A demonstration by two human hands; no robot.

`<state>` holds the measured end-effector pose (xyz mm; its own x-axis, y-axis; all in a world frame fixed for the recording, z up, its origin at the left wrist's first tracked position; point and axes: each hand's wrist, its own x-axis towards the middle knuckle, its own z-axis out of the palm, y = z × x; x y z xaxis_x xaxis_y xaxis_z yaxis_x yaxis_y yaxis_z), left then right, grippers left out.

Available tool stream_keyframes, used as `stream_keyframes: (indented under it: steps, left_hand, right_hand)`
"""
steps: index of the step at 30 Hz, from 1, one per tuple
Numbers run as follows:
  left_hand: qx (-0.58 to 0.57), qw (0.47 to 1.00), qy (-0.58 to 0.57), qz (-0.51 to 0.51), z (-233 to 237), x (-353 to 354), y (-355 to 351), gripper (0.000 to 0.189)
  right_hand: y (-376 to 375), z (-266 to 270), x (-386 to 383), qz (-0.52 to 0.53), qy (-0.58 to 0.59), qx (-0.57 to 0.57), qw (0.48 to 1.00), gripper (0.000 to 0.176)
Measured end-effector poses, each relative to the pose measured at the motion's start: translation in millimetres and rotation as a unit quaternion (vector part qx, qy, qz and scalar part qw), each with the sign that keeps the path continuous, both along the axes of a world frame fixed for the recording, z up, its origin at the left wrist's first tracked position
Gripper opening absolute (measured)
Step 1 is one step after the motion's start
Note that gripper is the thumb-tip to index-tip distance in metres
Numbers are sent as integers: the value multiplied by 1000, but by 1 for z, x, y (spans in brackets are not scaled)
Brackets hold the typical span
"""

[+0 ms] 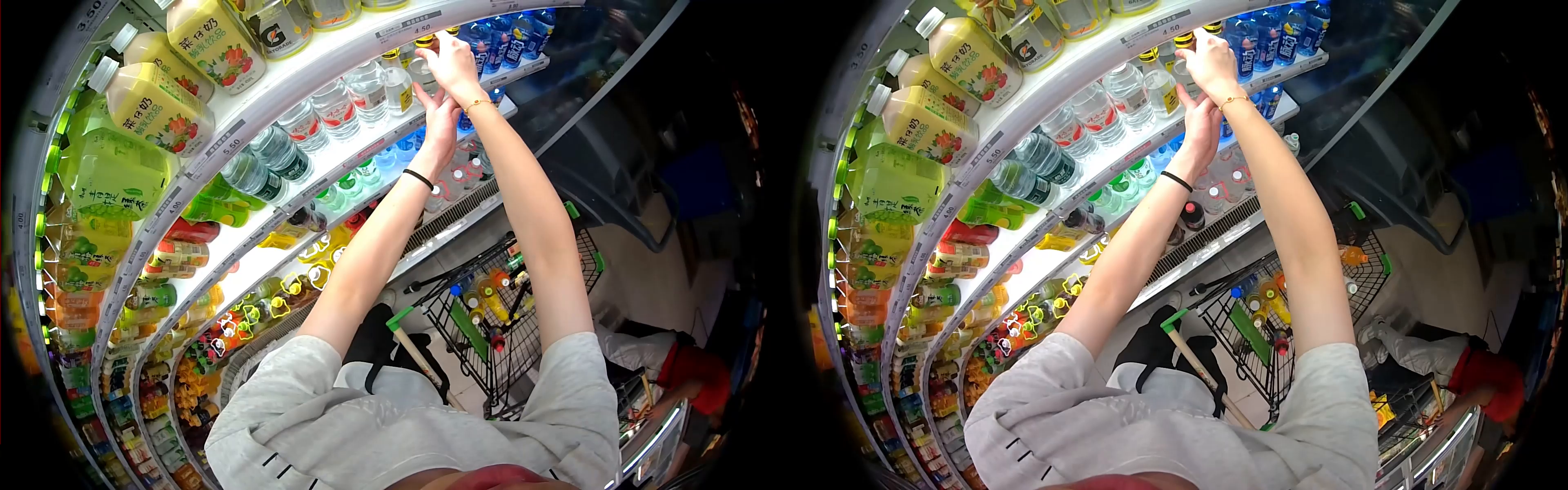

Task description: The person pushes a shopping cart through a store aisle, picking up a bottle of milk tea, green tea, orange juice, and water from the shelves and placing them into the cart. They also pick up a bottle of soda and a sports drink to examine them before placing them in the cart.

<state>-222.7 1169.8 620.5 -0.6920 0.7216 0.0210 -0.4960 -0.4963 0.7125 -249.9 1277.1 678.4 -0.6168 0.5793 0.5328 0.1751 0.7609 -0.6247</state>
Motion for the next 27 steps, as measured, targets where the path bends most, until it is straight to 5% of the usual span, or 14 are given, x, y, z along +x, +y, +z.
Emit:
stream_keyframes:
  steps: [7,11,14,16,19,21,27]
  left_hand:
    - [-114,988,105,24,-33,5,-19,92]
    - [-200,890,394,108,-49,58,-95,35]
    - [-216,831,511,33,-76,122,-182,10]
    - [-225,788,567,-82,-102,156,-239,10]
    - [-167,624,727,-233,-133,177,-304,10]
    - [-166,581,745,-284,-163,189,-339,14]
    - [-155,475,770,-397,-210,200,-388,32]
  right_hand:
    - [-17,-18,18,-13,90,30,995,43]
    - [-57,-32,79,-18,140,-40,989,29]
    - [-109,-67,159,-23,123,-80,989,19]
    - [-146,-105,223,-48,80,-101,990,18]
    - [-213,-164,329,-118,-9,-174,978,23]
    - [-263,-200,401,-172,-79,-261,947,27]
    - [-419,-263,560,-318,-198,-217,901,36]
